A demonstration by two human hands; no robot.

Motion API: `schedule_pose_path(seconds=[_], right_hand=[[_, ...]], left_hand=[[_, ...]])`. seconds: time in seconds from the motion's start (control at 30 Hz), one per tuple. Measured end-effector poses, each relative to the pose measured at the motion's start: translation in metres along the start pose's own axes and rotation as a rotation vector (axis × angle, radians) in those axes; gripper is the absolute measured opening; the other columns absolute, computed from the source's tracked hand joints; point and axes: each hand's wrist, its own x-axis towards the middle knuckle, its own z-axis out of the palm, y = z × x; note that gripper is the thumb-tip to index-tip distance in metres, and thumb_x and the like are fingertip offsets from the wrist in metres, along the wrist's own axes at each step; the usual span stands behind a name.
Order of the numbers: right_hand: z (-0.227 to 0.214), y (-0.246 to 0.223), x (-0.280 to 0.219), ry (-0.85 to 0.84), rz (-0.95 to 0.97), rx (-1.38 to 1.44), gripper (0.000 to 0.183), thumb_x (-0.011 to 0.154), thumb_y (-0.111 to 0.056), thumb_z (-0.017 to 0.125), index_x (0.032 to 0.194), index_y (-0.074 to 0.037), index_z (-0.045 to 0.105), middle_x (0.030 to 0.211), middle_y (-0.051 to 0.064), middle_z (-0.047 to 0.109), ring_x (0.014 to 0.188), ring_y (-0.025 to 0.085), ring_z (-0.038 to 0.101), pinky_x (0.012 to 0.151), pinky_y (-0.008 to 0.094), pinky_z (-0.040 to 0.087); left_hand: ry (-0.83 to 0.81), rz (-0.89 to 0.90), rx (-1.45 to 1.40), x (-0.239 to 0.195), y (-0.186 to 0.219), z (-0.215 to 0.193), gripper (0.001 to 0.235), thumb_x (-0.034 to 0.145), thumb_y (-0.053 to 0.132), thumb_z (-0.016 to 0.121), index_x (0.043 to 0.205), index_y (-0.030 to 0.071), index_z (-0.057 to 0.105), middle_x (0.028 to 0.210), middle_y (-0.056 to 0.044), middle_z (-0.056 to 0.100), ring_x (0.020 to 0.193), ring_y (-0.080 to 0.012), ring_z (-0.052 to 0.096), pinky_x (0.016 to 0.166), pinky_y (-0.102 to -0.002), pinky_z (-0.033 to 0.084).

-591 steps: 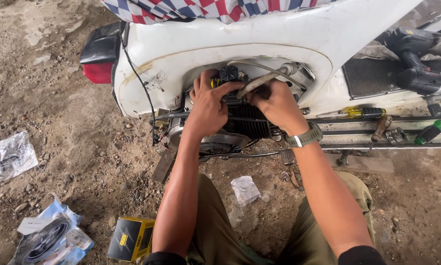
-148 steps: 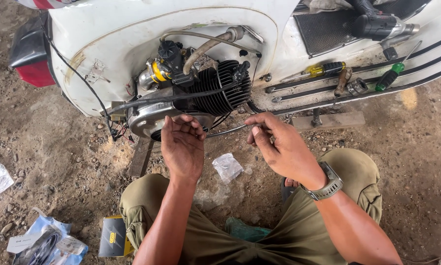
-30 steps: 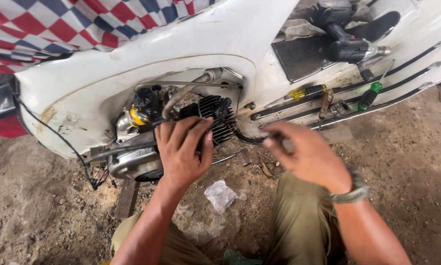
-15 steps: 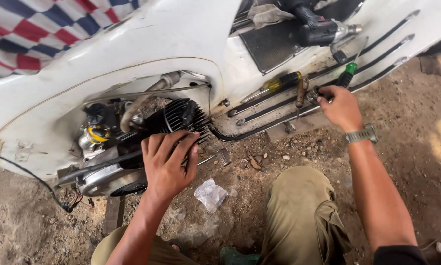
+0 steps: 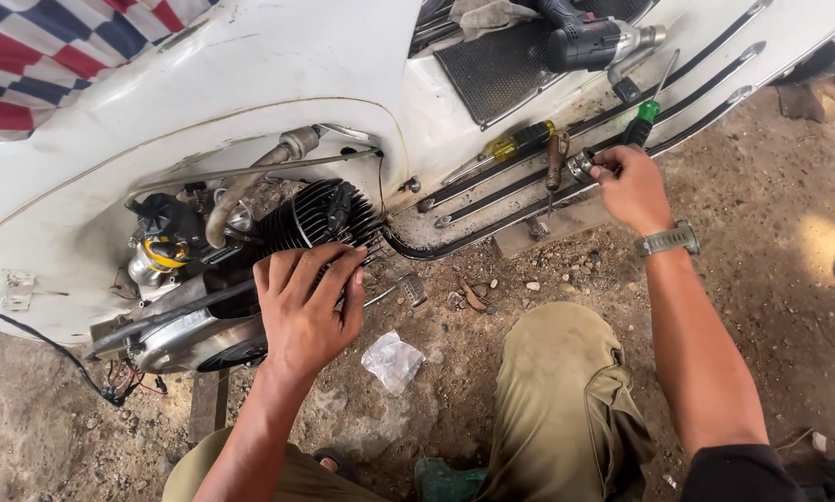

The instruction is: The person works on a scooter engine, using a wrench to tighten bolts on the cylinder head and adjusting the carburetor. They then move to a spare tire to adjust a black plastic fuel tank component before returning to the engine area to use a wrench on a separate engine block.

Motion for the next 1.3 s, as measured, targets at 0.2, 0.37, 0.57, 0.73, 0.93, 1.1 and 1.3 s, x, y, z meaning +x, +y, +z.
schedule_pose_path(seconds=[0.2,0.37,0.57,0.73,0.93,1.1,1.3], right_hand=[[-0.025,-0.060,-0.036,-0.030,0.199,1.164,0.011,0.102,-0.007,0.062,0.112,-0.003,0.065,0.085,0.004,0.061,0.074,0.014,0.065,0.073,0.025,0.056],[-0.011,-0.062,-0.039,-0.143,0.156,1.287,0.011,0.098,-0.012,0.067,0.107,-0.006,0.067,0.087,0.004,0.063,0.079,0.017,0.065,0.078,0.030,0.055],[0.000,-0.091,-0.053,-0.163,0.057,1.031,0.012,0.100,-0.006,0.064,0.111,-0.001,0.067,0.088,0.003,0.056,0.082,0.015,0.057,0.075,0.026,0.051],[-0.012,-0.126,-0.059,-0.233,0.061,0.892,0.021,0.102,-0.010,0.063,0.116,0.006,0.065,0.084,0.006,0.050,0.078,0.014,0.053,0.061,0.026,0.059],[-0.031,-0.168,-0.067,-0.189,-0.041,0.690,0.015,0.103,-0.011,0.065,0.112,-0.002,0.072,0.084,0.006,0.056,0.079,0.015,0.053,0.071,0.029,0.047],[-0.040,-0.201,-0.068,-0.267,-0.062,0.502,0.018,0.104,-0.013,0.059,0.113,-0.003,0.072,0.085,0.011,0.062,0.076,0.022,0.054,0.072,0.033,0.045],[-0.018,-0.215,-0.073,-0.282,-0.038,0.534,0.015,0.104,-0.013,0.060,0.112,-0.006,0.070,0.092,0.008,0.061,0.081,0.021,0.056,0.073,0.032,0.044]], left_hand=[[0.019,-0.016,0.009,-0.001,-0.002,-0.003,0.016,0.099,0.020,0.063,0.105,0.018,0.078,0.104,0.002,0.072,0.090,-0.0212,0.059,0.083,-0.036,0.038],[0.018,-0.012,0.008,0.000,-0.002,-0.003,0.015,0.099,0.020,0.064,0.105,0.019,0.078,0.105,0.002,0.072,0.091,-0.0217,0.060,0.085,-0.036,0.039],[-0.016,-0.012,0.002,0.000,0.000,-0.001,0.015,0.099,0.018,0.064,0.107,0.016,0.077,0.108,0.000,0.071,0.096,-0.0224,0.061,0.087,-0.036,0.039],[-0.031,-0.003,-0.004,0.001,0.001,0.004,0.016,0.099,0.016,0.064,0.110,0.015,0.077,0.110,-0.001,0.071,0.099,-0.0228,0.061,0.088,-0.037,0.040],[0.013,0.011,-0.064,0.005,0.006,0.010,0.016,0.099,0.020,0.066,0.110,0.017,0.077,0.109,0.001,0.071,0.096,-0.0235,0.061,0.089,-0.038,0.041],[0.008,0.018,-0.073,0.006,0.007,0.019,0.016,0.098,0.021,0.067,0.110,0.017,0.076,0.108,0.001,0.071,0.096,-0.0235,0.063,0.088,-0.039,0.041],[0.003,0.033,-0.025,0.005,0.005,0.023,0.015,0.098,0.020,0.067,0.110,0.018,0.075,0.111,0.000,0.069,0.102,-0.0220,0.063,0.091,-0.039,0.040]])
